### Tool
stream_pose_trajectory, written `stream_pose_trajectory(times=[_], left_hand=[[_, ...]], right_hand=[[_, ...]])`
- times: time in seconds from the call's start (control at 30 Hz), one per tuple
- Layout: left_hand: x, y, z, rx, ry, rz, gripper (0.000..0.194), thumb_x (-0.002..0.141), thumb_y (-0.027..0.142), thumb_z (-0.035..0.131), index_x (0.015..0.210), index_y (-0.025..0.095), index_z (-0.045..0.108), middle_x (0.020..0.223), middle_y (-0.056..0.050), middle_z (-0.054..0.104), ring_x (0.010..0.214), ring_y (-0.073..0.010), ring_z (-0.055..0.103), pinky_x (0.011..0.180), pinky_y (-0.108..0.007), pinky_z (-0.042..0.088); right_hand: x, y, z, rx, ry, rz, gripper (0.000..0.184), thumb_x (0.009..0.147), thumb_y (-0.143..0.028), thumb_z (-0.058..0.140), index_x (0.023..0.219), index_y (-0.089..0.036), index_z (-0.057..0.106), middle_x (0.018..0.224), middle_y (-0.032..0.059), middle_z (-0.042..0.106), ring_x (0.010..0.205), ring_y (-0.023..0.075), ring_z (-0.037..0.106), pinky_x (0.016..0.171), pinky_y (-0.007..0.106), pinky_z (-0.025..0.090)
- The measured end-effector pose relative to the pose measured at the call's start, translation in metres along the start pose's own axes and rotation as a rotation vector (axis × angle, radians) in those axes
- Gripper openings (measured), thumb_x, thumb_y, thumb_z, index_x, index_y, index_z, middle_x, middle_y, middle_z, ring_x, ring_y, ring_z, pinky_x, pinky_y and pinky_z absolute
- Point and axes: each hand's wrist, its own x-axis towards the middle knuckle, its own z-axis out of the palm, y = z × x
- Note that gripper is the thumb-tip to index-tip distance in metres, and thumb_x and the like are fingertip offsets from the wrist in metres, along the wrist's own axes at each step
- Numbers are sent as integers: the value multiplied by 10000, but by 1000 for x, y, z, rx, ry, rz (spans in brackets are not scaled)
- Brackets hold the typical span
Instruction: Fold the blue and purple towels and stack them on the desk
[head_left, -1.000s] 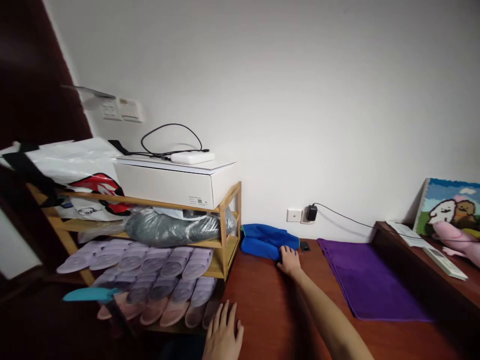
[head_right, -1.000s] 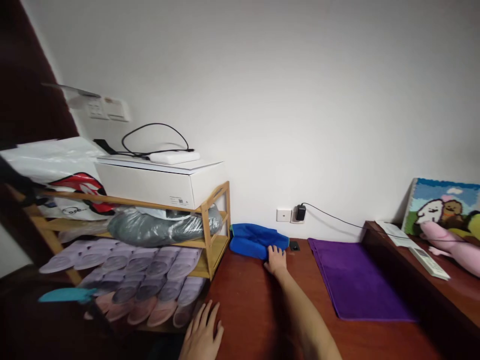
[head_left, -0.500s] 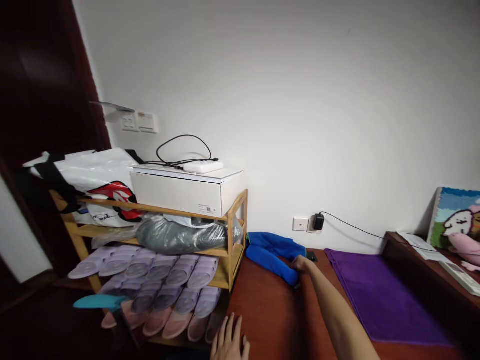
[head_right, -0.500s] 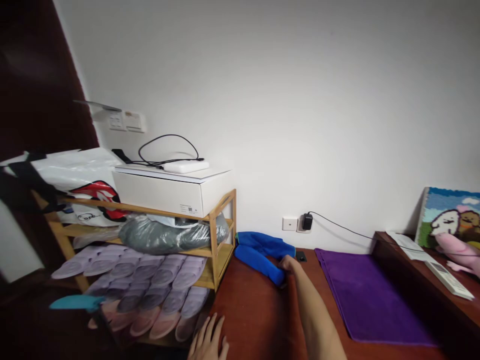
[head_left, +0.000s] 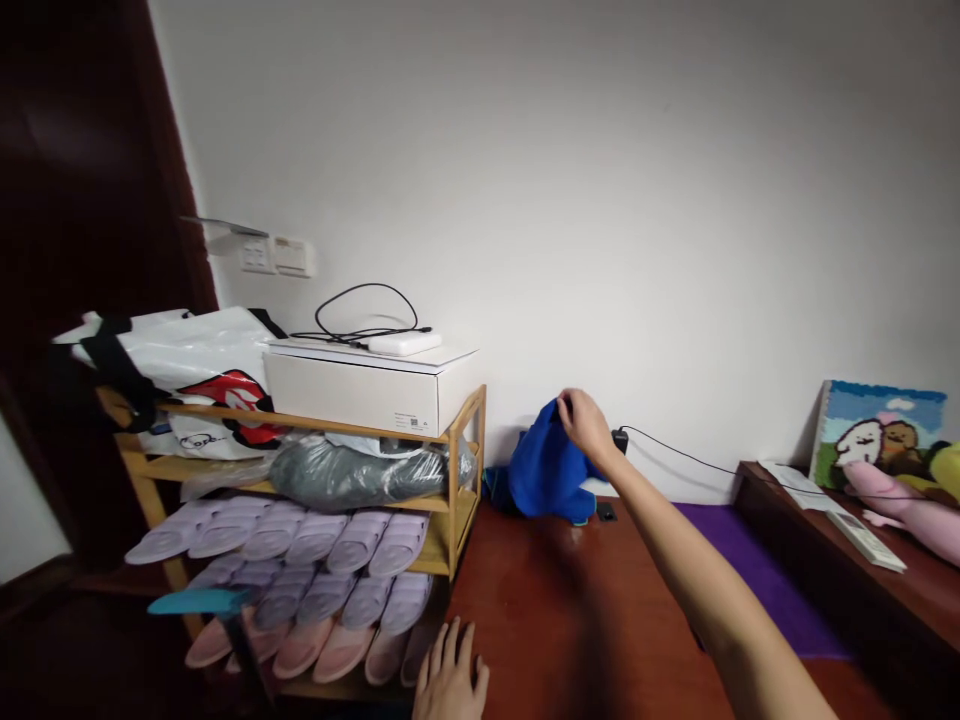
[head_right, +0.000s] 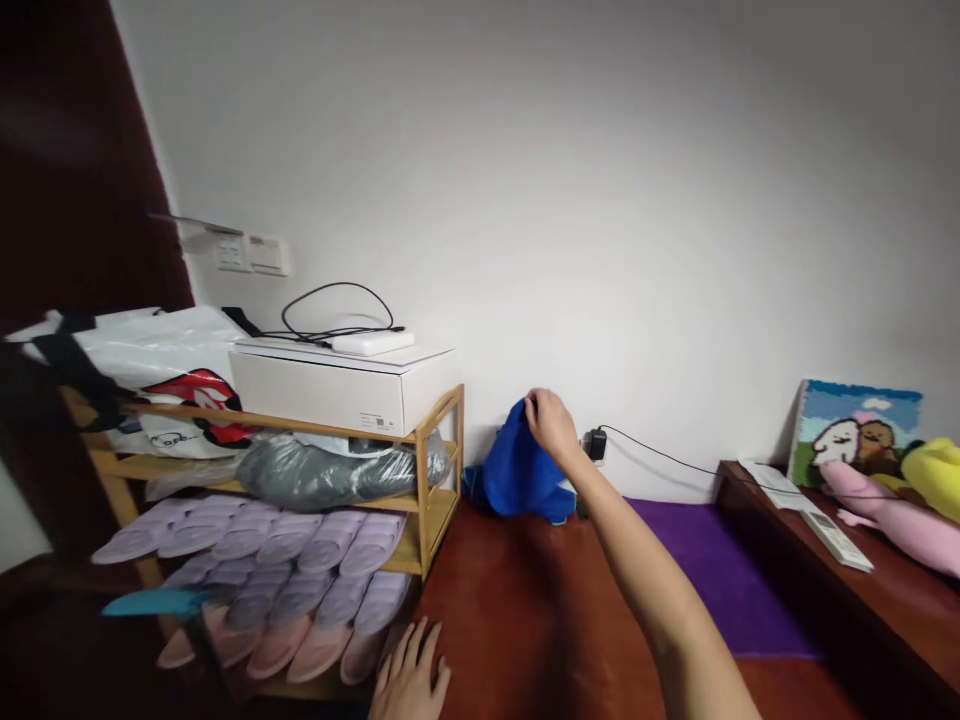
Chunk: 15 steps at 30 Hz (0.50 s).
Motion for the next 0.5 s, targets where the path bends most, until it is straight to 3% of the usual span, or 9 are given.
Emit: stream_pose_trajectory(times=[0.1,0.2,0.27,0.4,0.5], left_hand=[[3,2,-13,-17,8,16,525,902,296,493,1360,196,729,1476,-130,691,1404,-321,611,1158,-465,520],[5,8,-30,-146,51,63,516,902,323,524,1366,204,717,1464,-126,698,1393,-314,619,1198,-443,485],[5,20,-44,-334,49,98,547,899,378,564,1414,227,670,1499,-112,671,1417,-314,596,1230,-461,450],[14,72,-83,-927,-77,12,732,906,528,590,1568,236,475,1634,-102,538,1512,-295,493,1251,-459,419],[22,118,-119,-1406,-148,-161,764,980,627,380,1600,181,416,1668,-137,487,1522,-313,476,1234,-461,432]], right_hand=[[6,-25,-70,10,155,-233,279,1125,-369,386,1194,-214,608,1098,105,701,1045,251,644,951,379,508],[-7,-46,-131,0,288,-260,270,1126,-336,360,1185,-212,592,1081,108,675,1019,256,628,934,400,512],[-20,-58,-166,-3,297,-286,232,1116,-309,385,1170,-209,586,1088,107,660,1024,254,620,929,400,513],[-48,-76,-220,62,175,-349,132,1053,-238,473,1101,-202,591,1072,77,639,990,212,623,911,355,514],[-66,-82,-247,154,136,-306,107,983,-205,511,1014,-196,613,996,40,645,882,175,623,849,319,511]])
